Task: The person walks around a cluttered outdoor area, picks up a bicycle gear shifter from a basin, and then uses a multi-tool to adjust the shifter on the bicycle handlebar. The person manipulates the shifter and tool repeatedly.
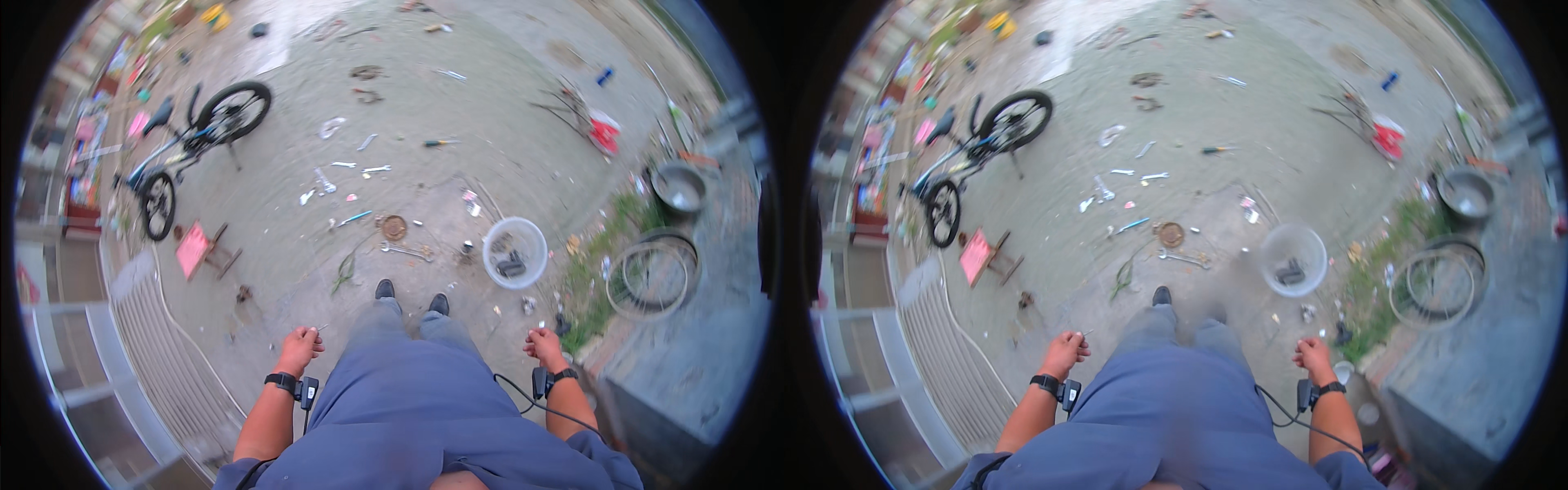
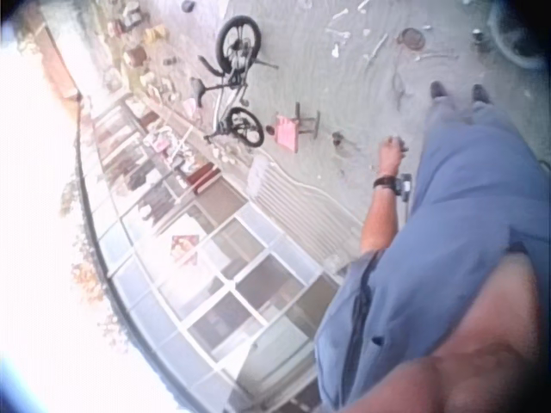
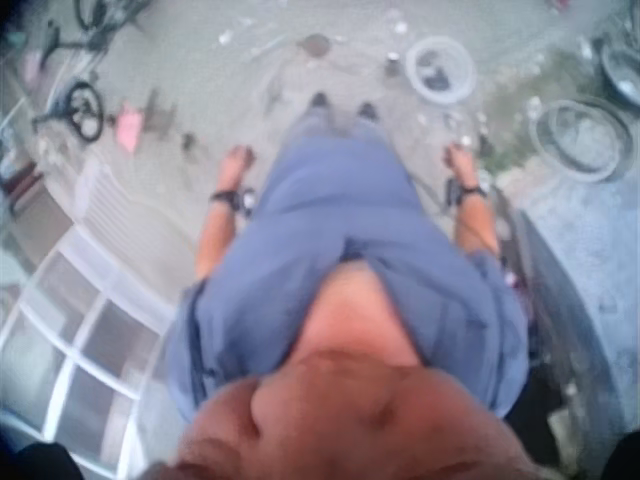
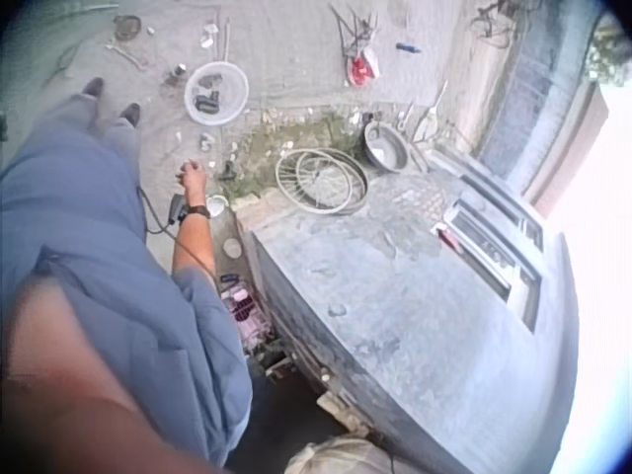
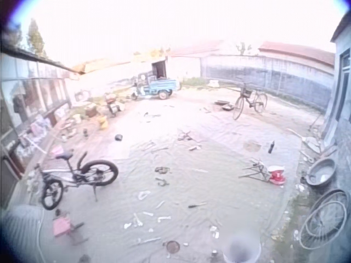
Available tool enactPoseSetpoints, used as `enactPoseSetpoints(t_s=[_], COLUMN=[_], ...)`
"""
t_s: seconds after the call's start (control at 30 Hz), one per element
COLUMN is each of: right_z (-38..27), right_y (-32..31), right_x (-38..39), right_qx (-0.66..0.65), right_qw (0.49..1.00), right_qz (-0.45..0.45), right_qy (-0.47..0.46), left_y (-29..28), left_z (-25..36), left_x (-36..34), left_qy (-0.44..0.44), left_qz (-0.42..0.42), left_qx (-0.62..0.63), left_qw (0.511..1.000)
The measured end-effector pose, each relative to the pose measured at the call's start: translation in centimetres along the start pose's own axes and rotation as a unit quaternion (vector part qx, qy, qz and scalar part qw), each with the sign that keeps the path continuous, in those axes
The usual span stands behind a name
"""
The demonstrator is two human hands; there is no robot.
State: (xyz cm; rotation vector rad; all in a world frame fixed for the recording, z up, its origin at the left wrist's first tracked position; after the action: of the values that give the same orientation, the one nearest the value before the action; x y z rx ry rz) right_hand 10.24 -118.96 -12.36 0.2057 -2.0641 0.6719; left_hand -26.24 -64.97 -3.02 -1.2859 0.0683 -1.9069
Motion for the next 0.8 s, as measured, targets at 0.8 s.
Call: enactPoseSetpoints(t_s=[0.8], right_z=[-31.6], right_y=[43.4], right_x=[8.0], right_qx=[0.275], right_qw=[0.921], right_qz=[-0.184], right_qy=[-0.207], left_y=[-23.2], left_z=[-12.8], left_x=[-10.7], left_qy=[-0.040], left_qz=[0.197], left_qx=[0.305], left_qw=[0.931])
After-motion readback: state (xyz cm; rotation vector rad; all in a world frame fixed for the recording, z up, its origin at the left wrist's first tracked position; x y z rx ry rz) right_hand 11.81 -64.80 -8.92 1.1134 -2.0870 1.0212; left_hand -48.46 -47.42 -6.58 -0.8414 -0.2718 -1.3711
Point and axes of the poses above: each hand's wrist, its own x-axis away from the middle knuckle, its own y-axis out of the palm, z = x × y, the point moved 7 cm from there along -x, towards the middle knuckle, and after that the axes turned 8 degrees about z, right-handed, at the moved point
